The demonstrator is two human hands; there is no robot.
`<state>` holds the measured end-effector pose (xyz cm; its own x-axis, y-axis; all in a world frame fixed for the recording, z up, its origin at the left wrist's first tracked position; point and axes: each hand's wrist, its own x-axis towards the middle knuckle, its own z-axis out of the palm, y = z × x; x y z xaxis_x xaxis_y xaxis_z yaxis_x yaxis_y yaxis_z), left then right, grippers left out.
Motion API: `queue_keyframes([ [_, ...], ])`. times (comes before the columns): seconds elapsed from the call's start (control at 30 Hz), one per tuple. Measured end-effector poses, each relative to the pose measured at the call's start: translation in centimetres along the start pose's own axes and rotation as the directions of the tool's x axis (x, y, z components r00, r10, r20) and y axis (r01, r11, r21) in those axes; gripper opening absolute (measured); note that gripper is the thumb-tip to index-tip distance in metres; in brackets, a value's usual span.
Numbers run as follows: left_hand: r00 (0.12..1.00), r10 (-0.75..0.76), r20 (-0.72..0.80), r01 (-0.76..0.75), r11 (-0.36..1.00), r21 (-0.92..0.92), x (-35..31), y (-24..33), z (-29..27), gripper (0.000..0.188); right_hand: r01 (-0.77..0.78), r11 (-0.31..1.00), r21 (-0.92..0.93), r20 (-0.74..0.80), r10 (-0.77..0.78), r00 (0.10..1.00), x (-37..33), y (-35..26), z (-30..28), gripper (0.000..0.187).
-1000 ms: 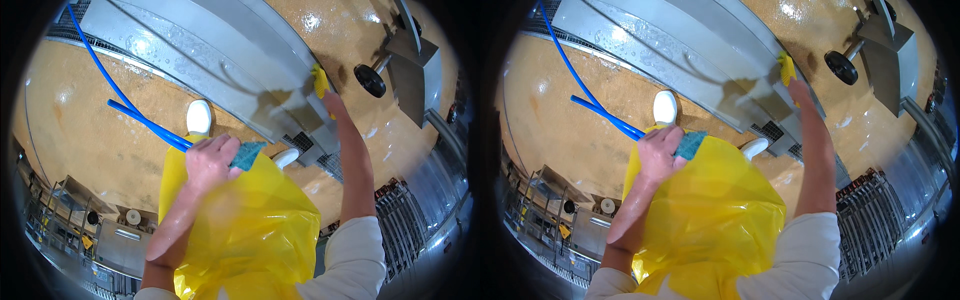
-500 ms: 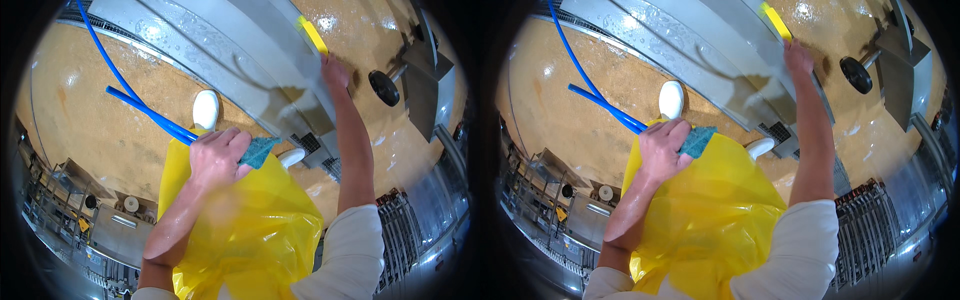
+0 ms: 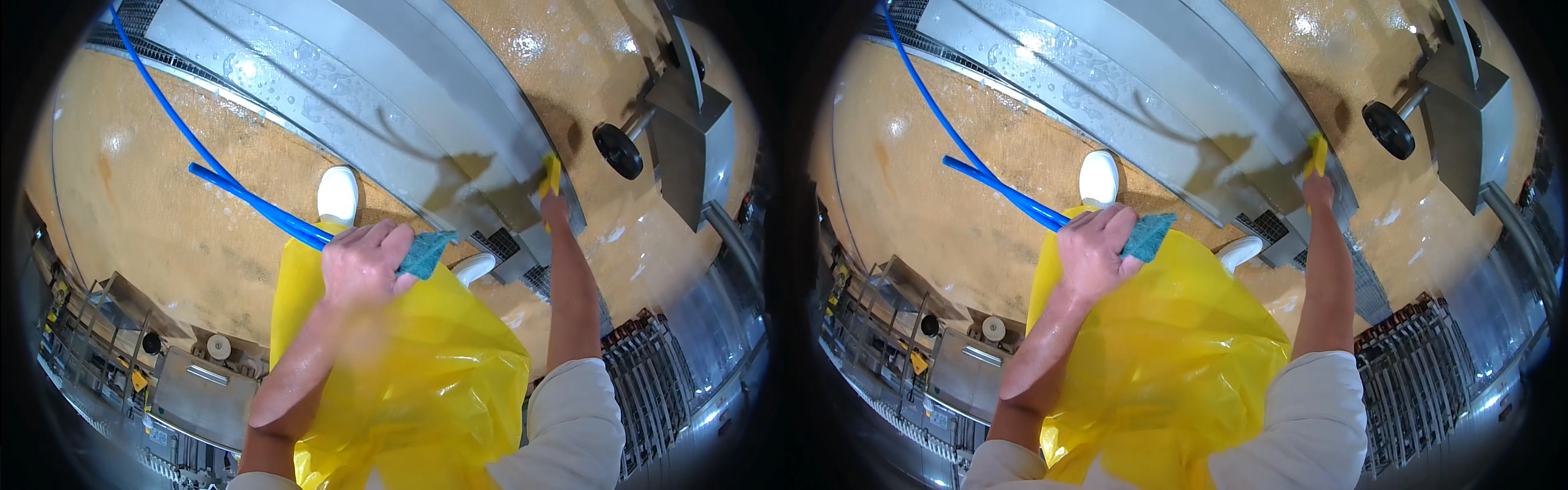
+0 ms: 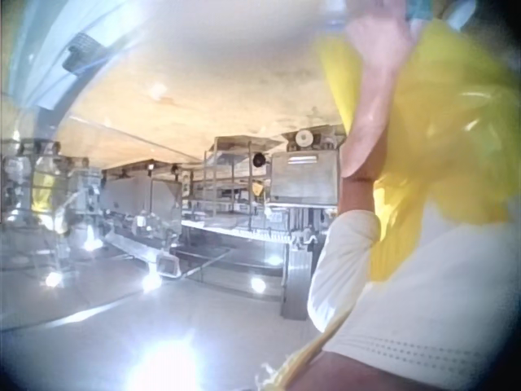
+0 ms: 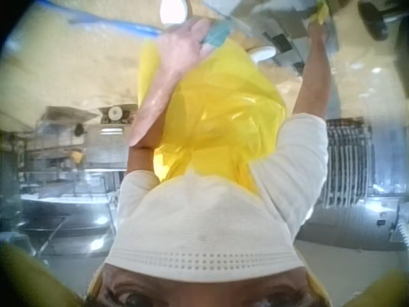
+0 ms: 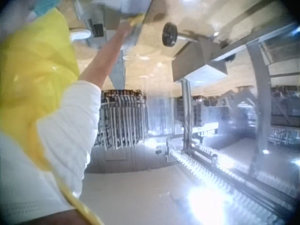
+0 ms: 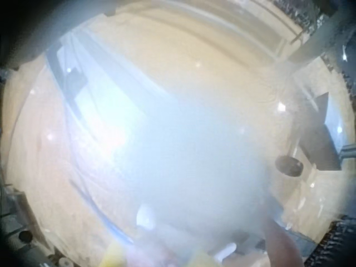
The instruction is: The person scrubs a wet industrial floor using a yellow brush and a blue hose. They move along a metal grate and conveyor area, repeatedly brushing and rinsing the surface.
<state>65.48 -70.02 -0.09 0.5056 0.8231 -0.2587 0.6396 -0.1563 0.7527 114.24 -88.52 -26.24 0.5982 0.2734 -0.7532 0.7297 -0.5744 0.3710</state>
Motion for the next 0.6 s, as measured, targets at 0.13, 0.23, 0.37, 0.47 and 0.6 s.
queue_keyframes([
  [0.13, 1.000, 0.020, 0.022, -0.020, 1.000, 0.003, 0.5, 0.6, -0.6, 0.024, -0.352, 0.680, 0.644, 0.241, 0.256, 0.936, -2.8, -15.0, -6.4, 0.049],
  [0.23, 0.997, 0.077, 0.007, -0.077, 0.997, 0.009, 0.4, 0.2, 0.1, 0.025, 0.315, 0.931, 0.183, -0.335, -0.242, 0.911, 2.3, -14.9, -3.2, 0.057],
  [0.37, 0.997, 0.022, 0.076, -0.027, 0.998, 0.053, -0.5, -0.1, 0.0, 0.028, 0.559, 0.817, 0.141, -0.253, -0.516, 0.818, 1.5, -18.8, -11.8, 0.054],
  [0.47, 0.999, 0.025, 0.048, -0.027, 0.999, 0.035, 0.0, -0.3, -0.1, 0.028, 0.693, 0.720, -0.020, -0.435, -0.631, 0.643, 3.4, -22.7, -12.8, 0.065],
  [0.6, 0.994, 0.021, 0.103, -0.029, 0.996, 0.079, -0.1, -1.0, 0.0, 0.033, 0.371, 0.911, 0.180, -0.287, -0.312, 0.906, 2.5, -29.5, -14.5, 0.085],
])
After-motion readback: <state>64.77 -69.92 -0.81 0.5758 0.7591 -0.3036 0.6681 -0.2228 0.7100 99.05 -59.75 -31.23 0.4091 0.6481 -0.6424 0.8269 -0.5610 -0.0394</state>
